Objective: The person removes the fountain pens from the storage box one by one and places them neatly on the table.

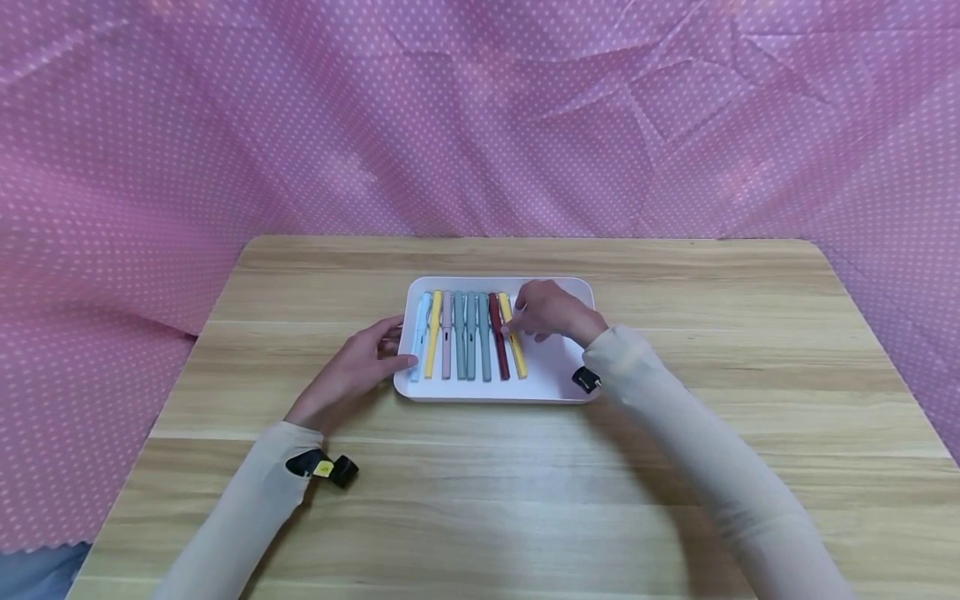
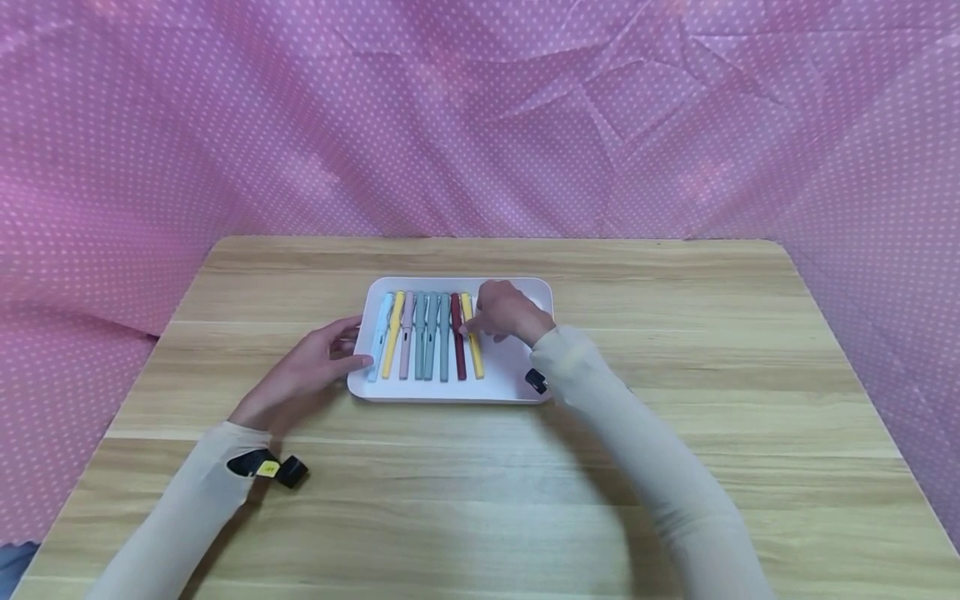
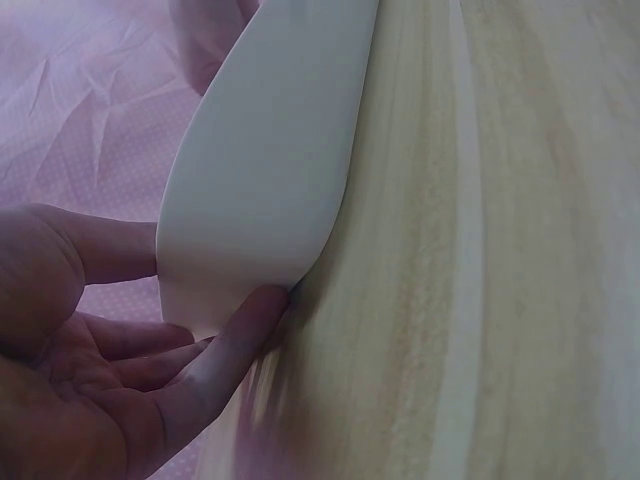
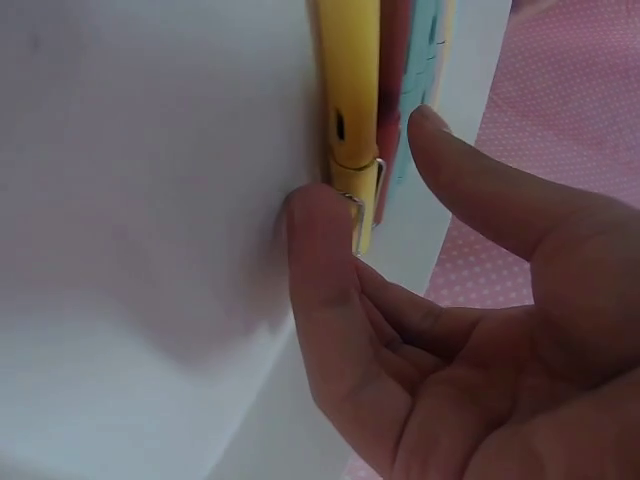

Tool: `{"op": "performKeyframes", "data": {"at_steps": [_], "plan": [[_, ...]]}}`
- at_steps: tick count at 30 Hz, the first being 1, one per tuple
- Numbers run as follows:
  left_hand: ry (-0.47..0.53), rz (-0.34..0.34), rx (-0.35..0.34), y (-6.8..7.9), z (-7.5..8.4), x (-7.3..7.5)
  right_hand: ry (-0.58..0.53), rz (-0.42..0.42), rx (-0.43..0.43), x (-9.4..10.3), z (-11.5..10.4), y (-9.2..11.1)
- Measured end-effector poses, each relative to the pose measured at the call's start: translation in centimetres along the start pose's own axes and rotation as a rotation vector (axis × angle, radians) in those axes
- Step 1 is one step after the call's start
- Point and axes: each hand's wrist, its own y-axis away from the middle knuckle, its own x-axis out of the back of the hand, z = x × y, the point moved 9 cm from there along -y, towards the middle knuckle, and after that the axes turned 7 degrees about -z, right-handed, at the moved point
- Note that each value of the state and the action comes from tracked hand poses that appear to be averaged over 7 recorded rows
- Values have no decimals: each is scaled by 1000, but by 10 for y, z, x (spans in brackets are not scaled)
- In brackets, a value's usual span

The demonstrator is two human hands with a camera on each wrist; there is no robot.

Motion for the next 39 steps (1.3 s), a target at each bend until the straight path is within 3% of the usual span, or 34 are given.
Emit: {"op": "performKeyframes", "data": {"at_steps": [13, 39], "plan": [[32, 5, 6, 1, 0, 0, -22, 11, 20, -3, 0, -4], [13, -8, -3, 2, 1, 0, -82, -5, -43, -4, 12, -3]]}}
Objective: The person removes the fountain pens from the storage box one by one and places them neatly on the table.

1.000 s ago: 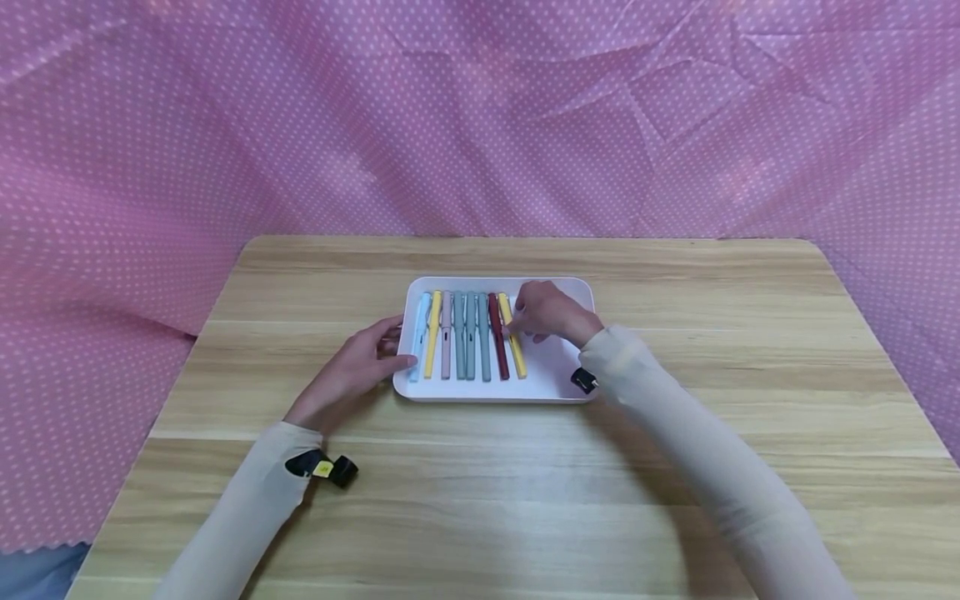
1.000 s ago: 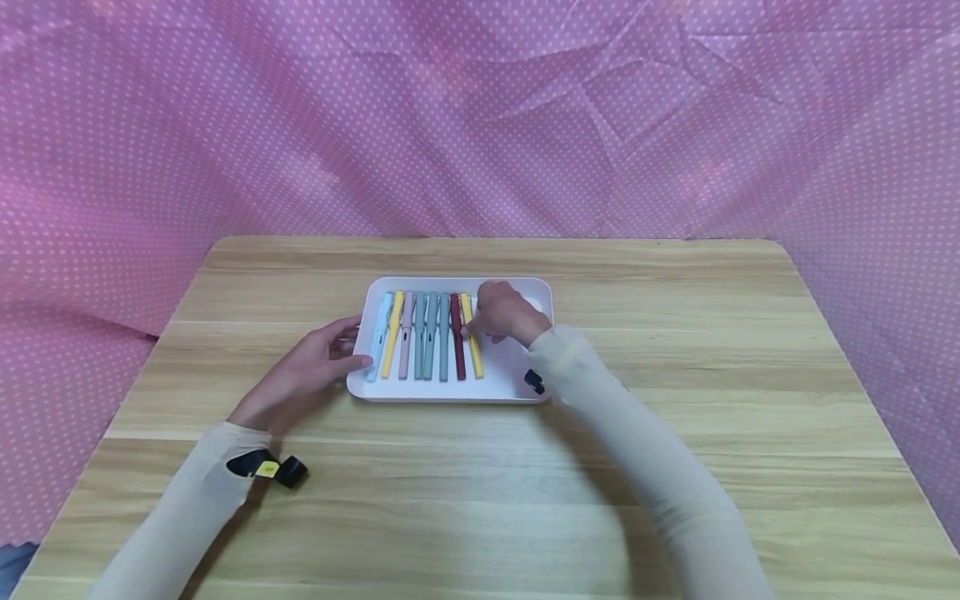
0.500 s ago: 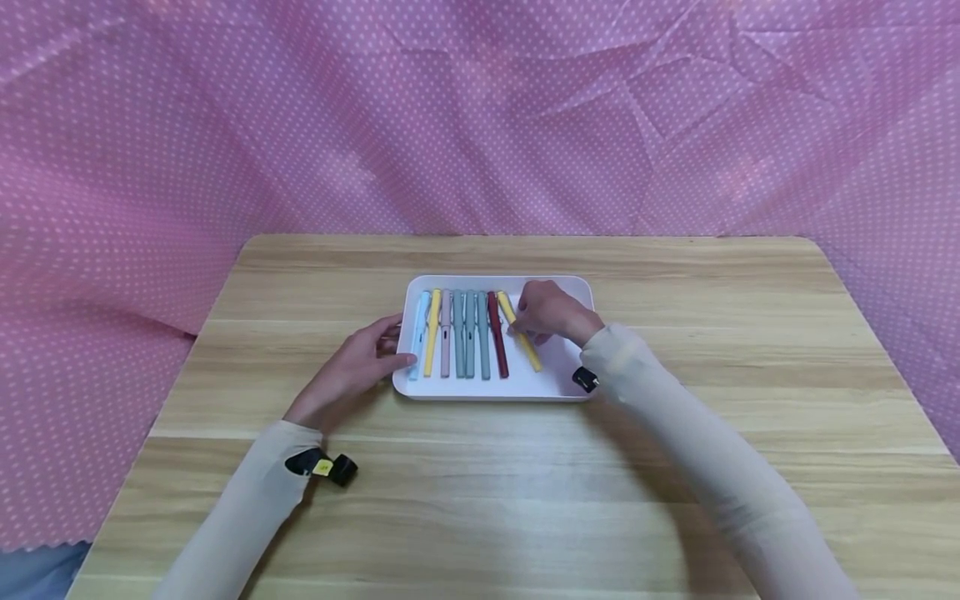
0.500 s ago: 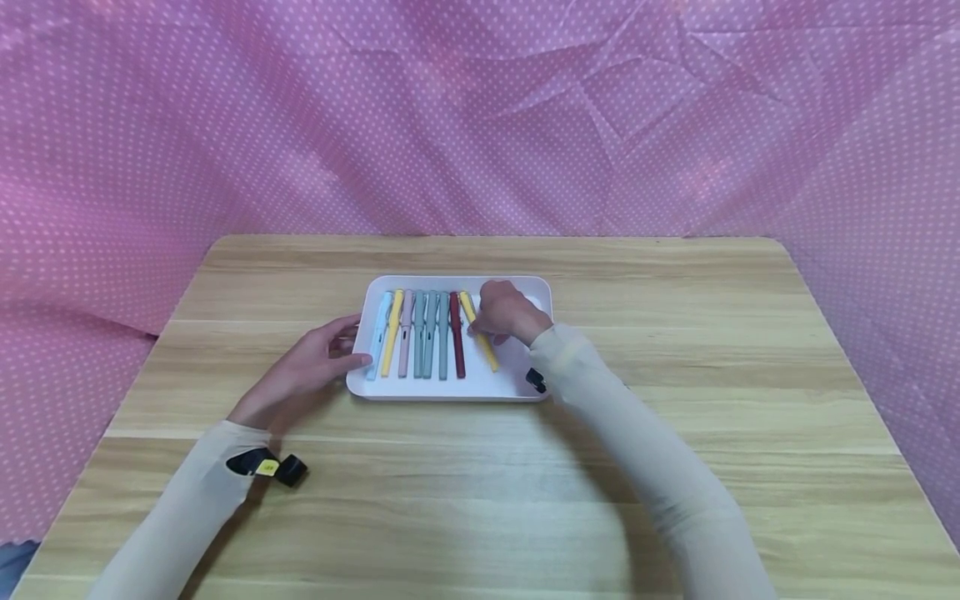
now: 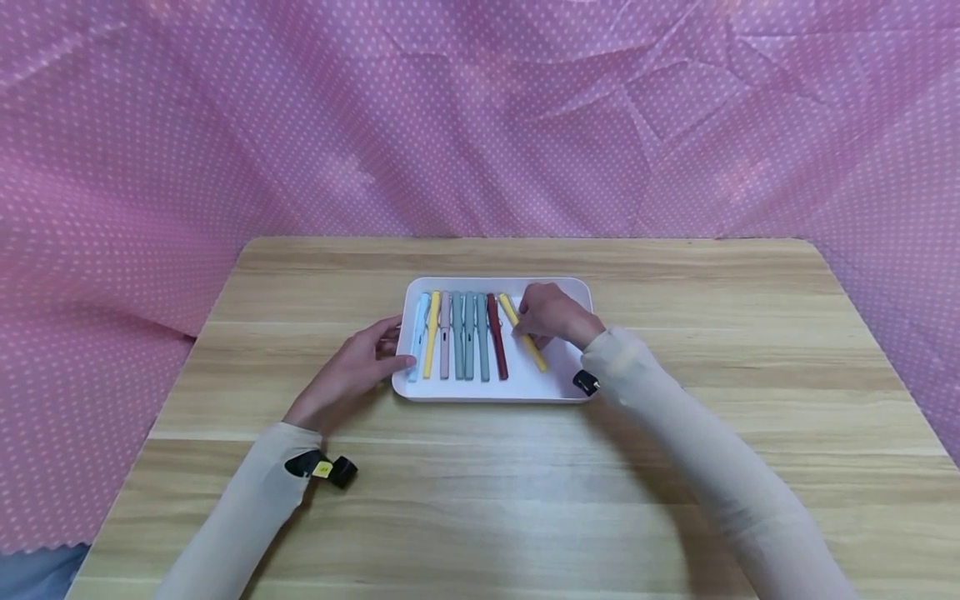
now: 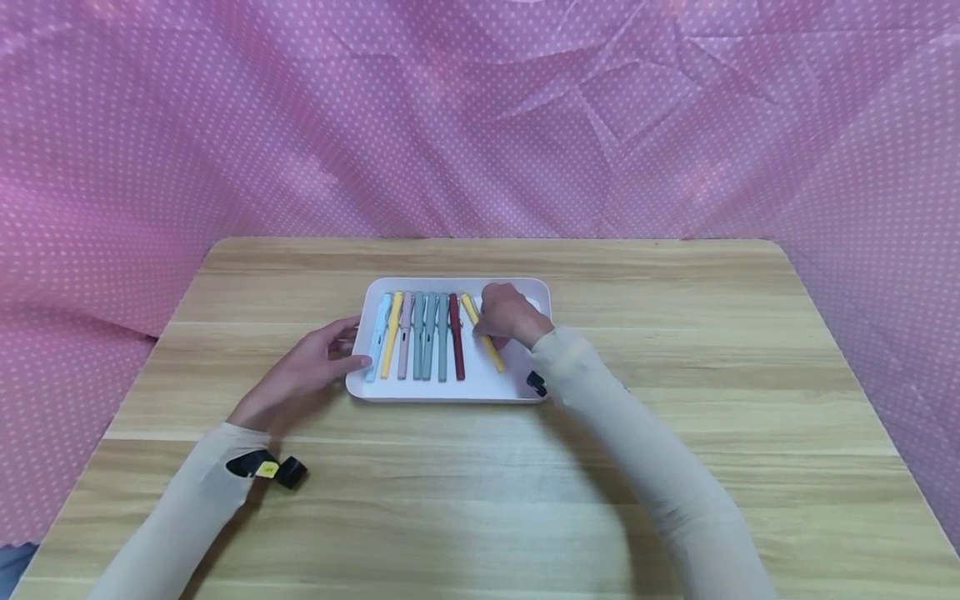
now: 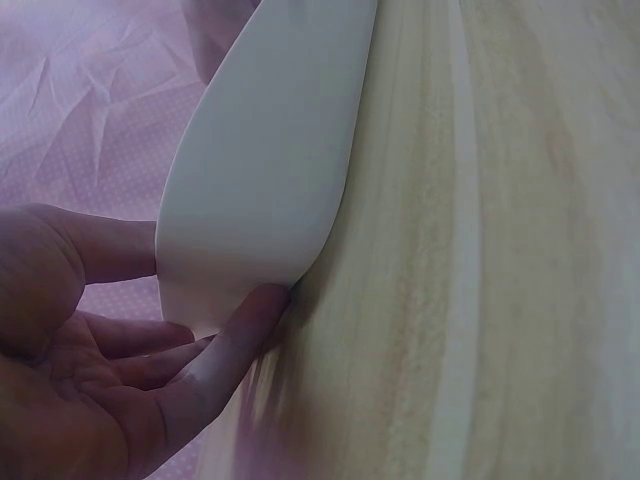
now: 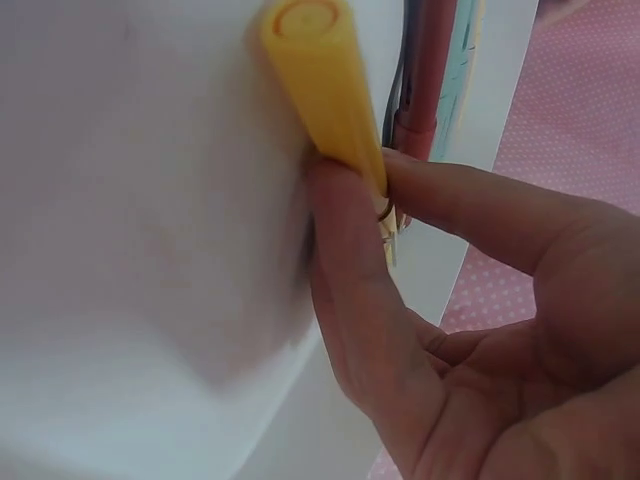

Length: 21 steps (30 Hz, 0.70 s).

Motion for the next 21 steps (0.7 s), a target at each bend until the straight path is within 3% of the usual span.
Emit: {"op": "performKeyframes", "data": {"at_steps": [10, 21], "plan": [[14, 4, 18, 0, 0, -1, 4, 0, 1, 1, -1, 4], [-7, 9, 16, 0, 1, -2, -6, 7, 71, 2, -5, 11]]}}
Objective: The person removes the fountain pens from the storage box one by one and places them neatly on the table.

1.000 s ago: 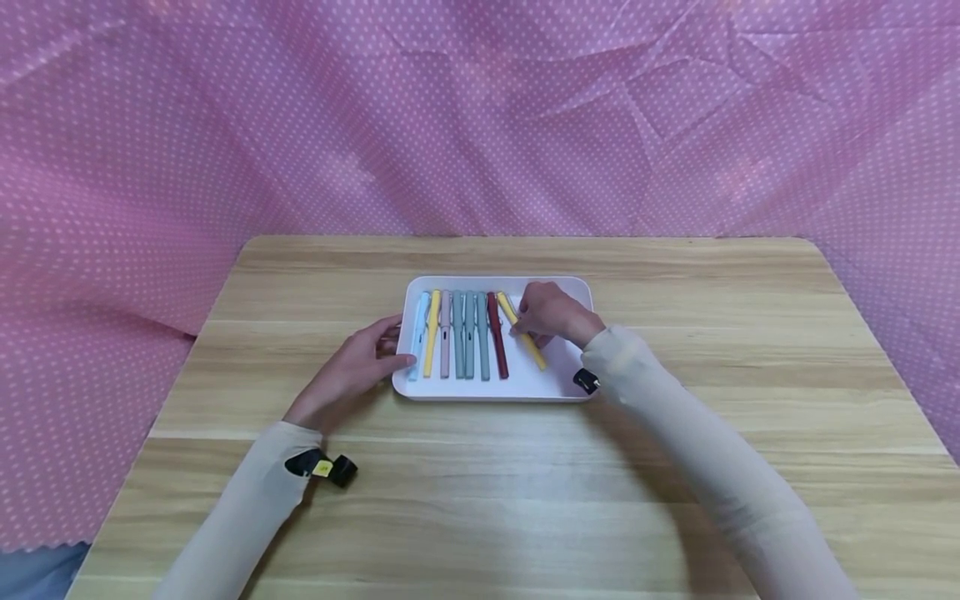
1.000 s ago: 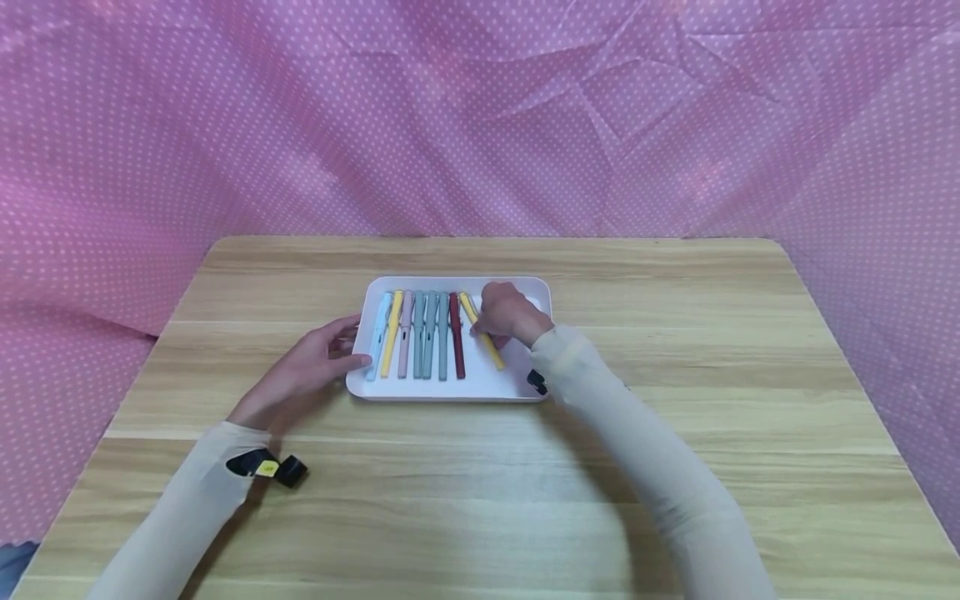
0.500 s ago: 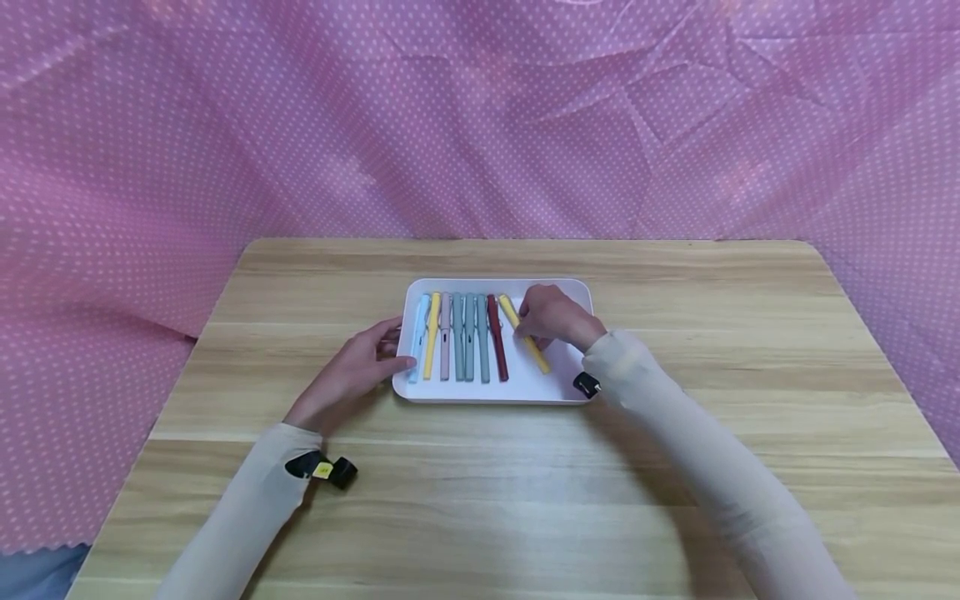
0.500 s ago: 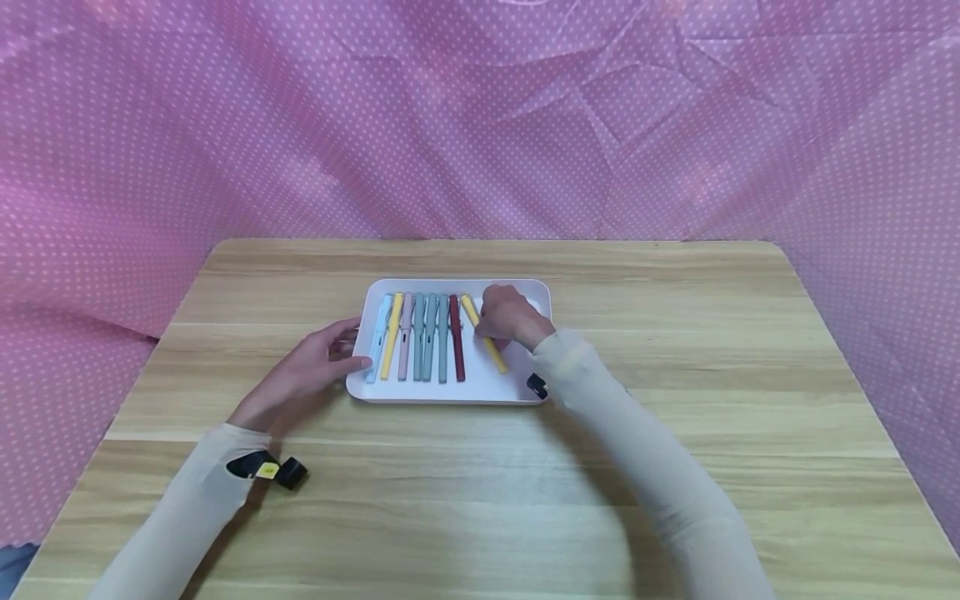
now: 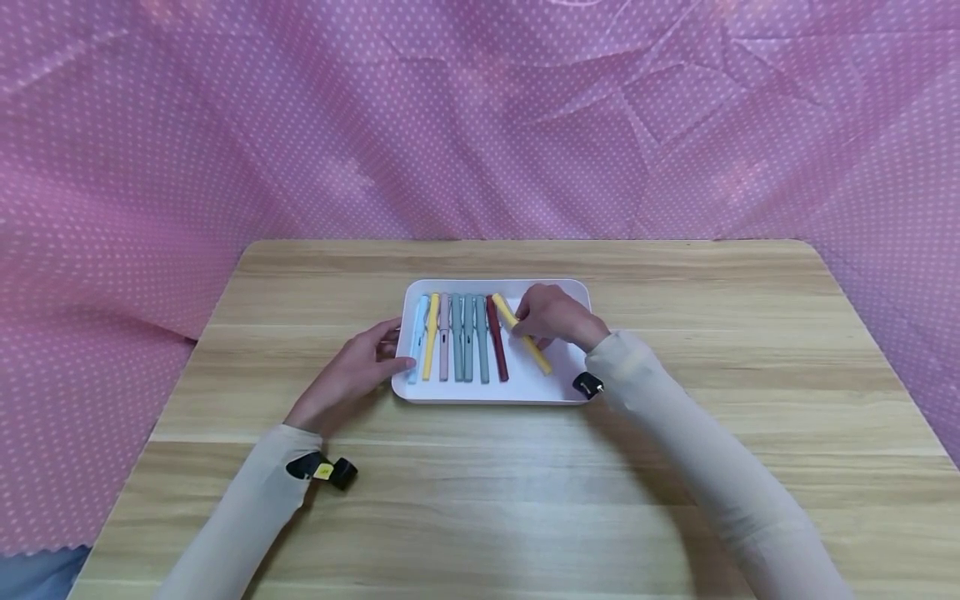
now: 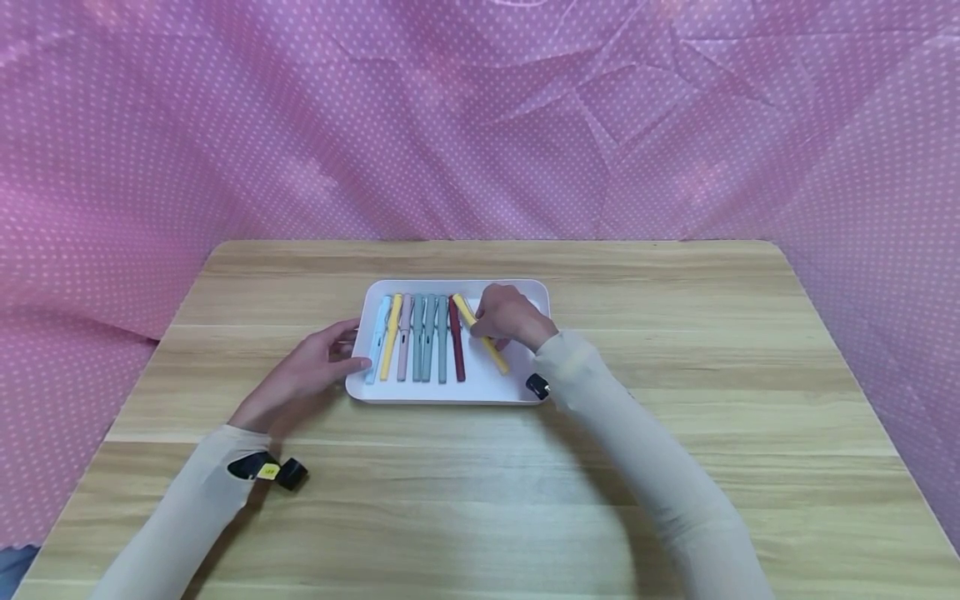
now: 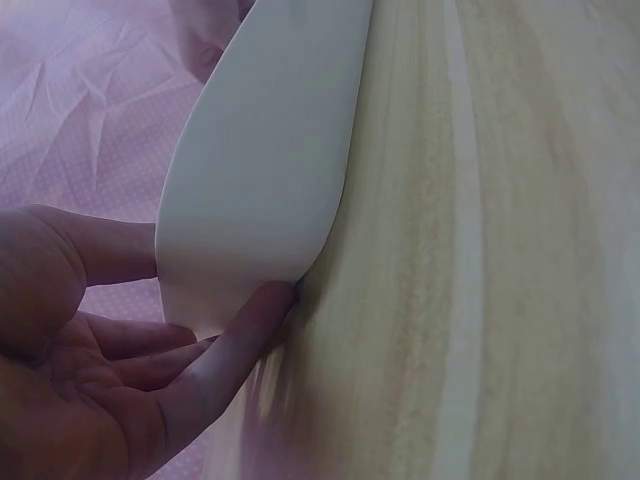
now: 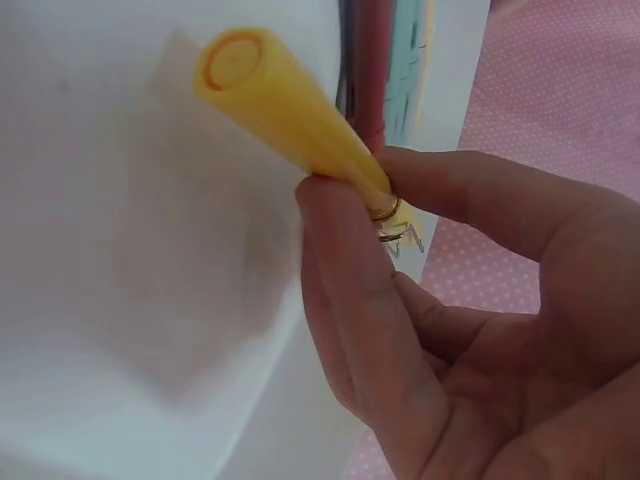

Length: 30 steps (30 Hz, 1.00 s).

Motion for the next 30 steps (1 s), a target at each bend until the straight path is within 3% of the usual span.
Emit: {"op": "performKeyframes", "data": {"at_steps": [6, 15, 25, 30], "plan": [[-28, 9, 0, 0, 2, 0, 0, 10, 30, 7, -5, 4], [-69, 19, -14, 0, 4, 2, -171, -7, 98, 9, -9, 6], [-50, 14, -12, 0, 2, 1, -378, 37, 224, 20, -7, 26], [-14, 6, -5, -1, 0, 1, -450, 71, 240, 29, 1, 35]]}}
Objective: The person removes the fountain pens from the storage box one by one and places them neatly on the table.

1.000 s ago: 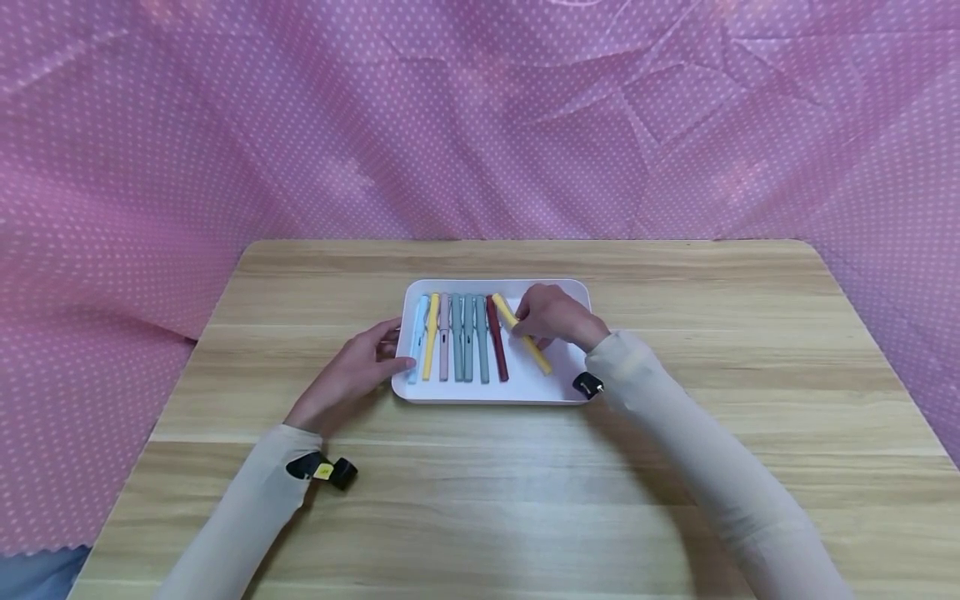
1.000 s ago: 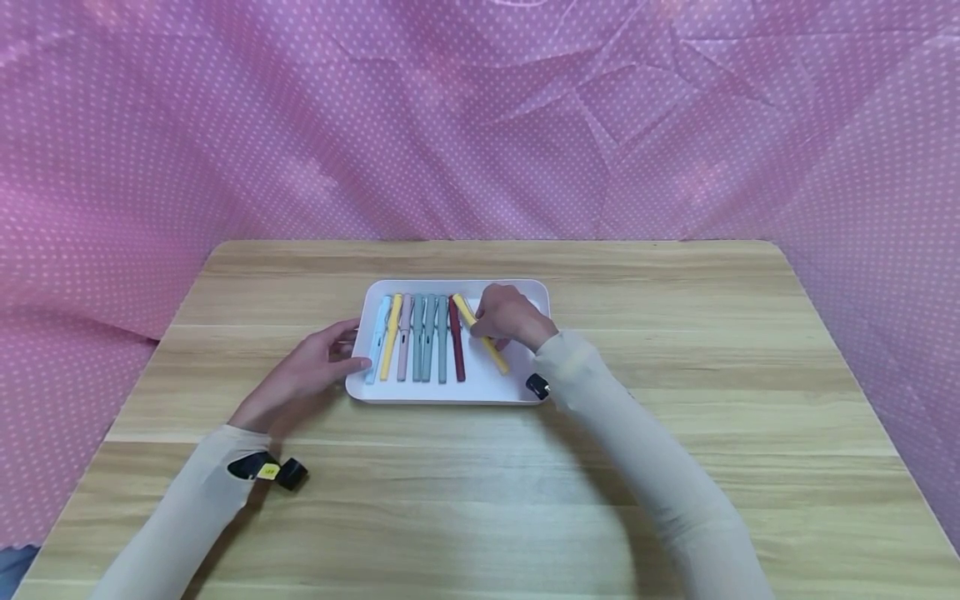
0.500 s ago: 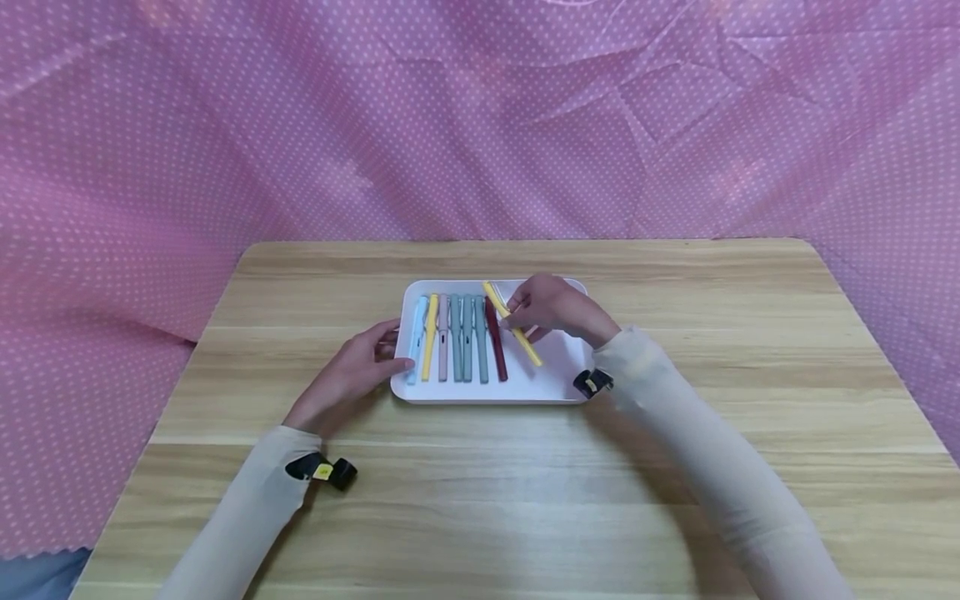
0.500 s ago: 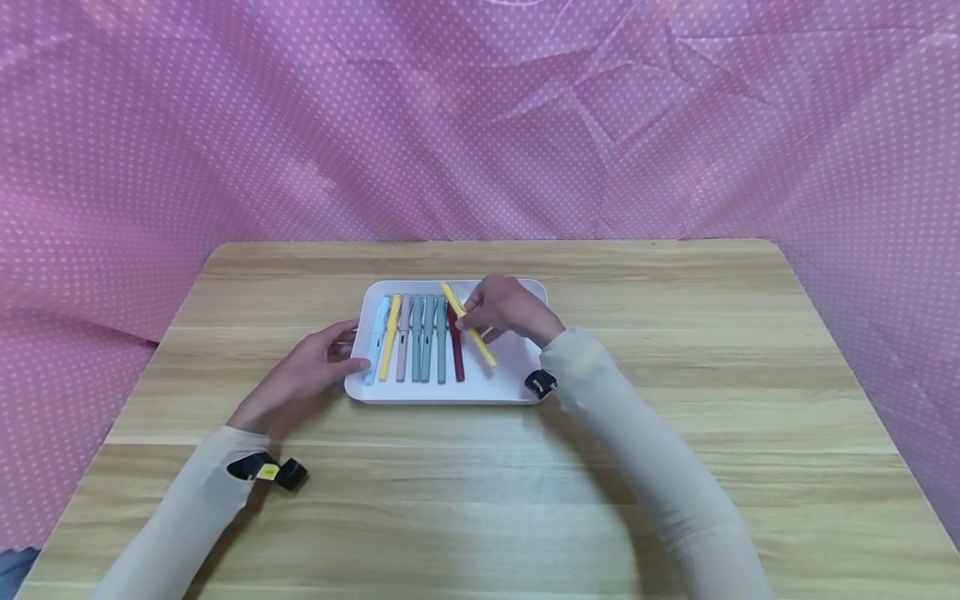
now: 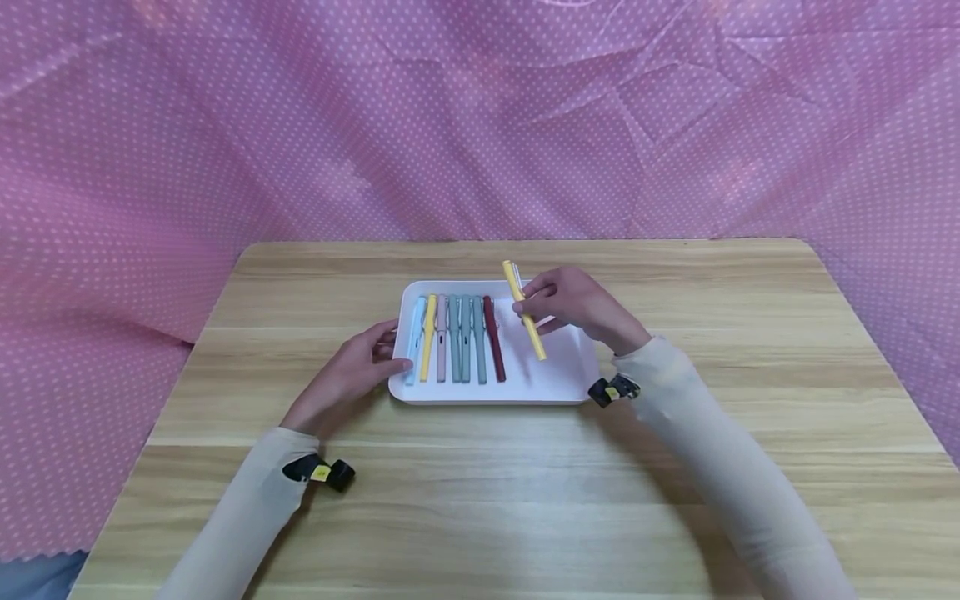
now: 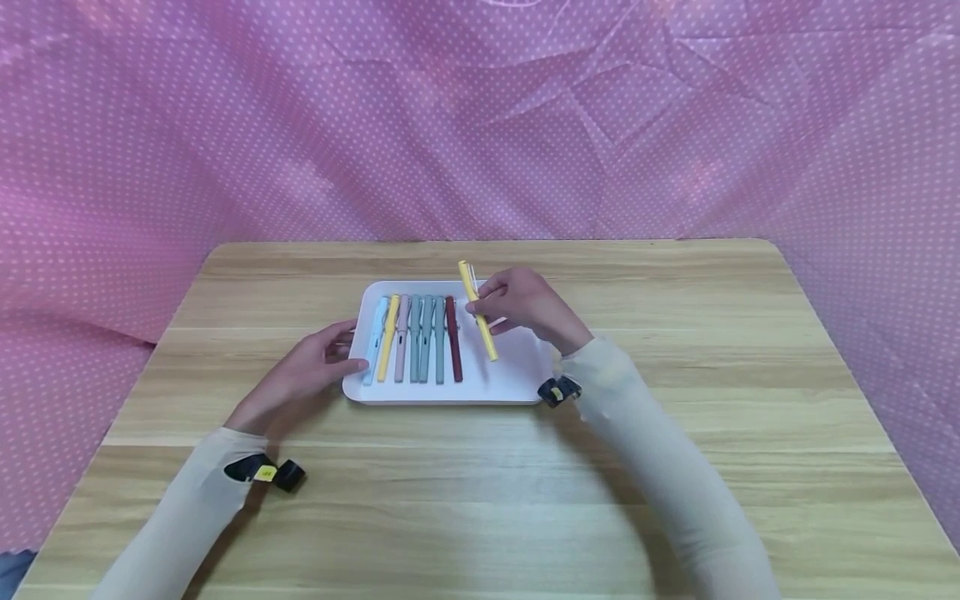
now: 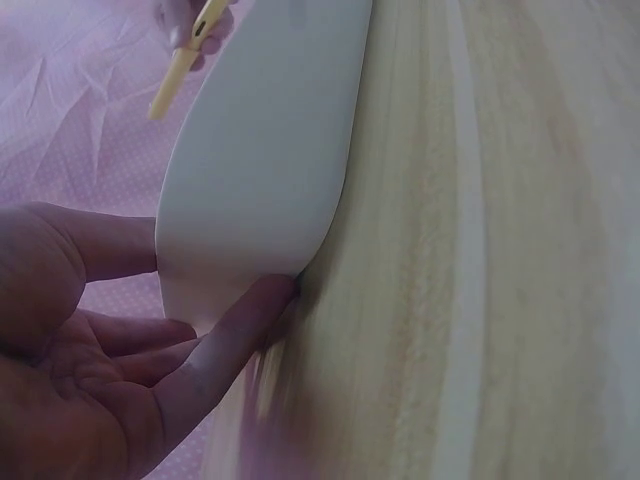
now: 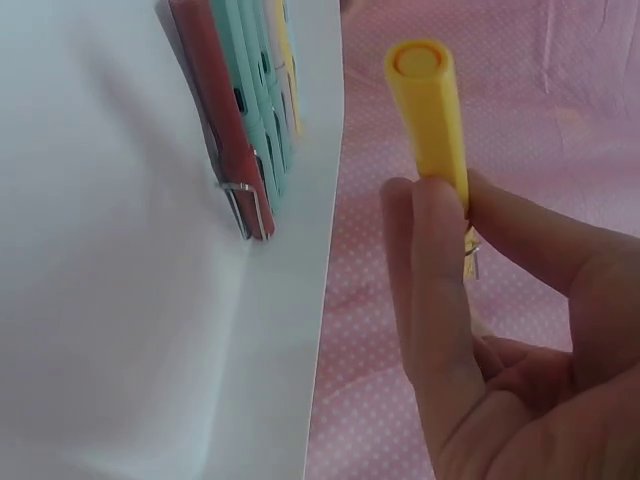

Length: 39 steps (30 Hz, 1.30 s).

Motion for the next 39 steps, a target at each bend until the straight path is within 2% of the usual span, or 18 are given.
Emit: {"op": "performKeyframes", "data": {"at_steps": [11, 24, 35, 39], "plan": [[-5, 1, -6, -1, 1, 1, -79, 106, 24, 37, 15, 19], [8, -10, -27, 1, 4, 2, -149, 193, -2, 70, 42, 41], [2, -6, -29, 1, 2, 1, -184, 243, -55, 94, 67, 40], [3, -6, -14, 1, 1, -1, -143, 251, -108, 97, 82, 38]]}}
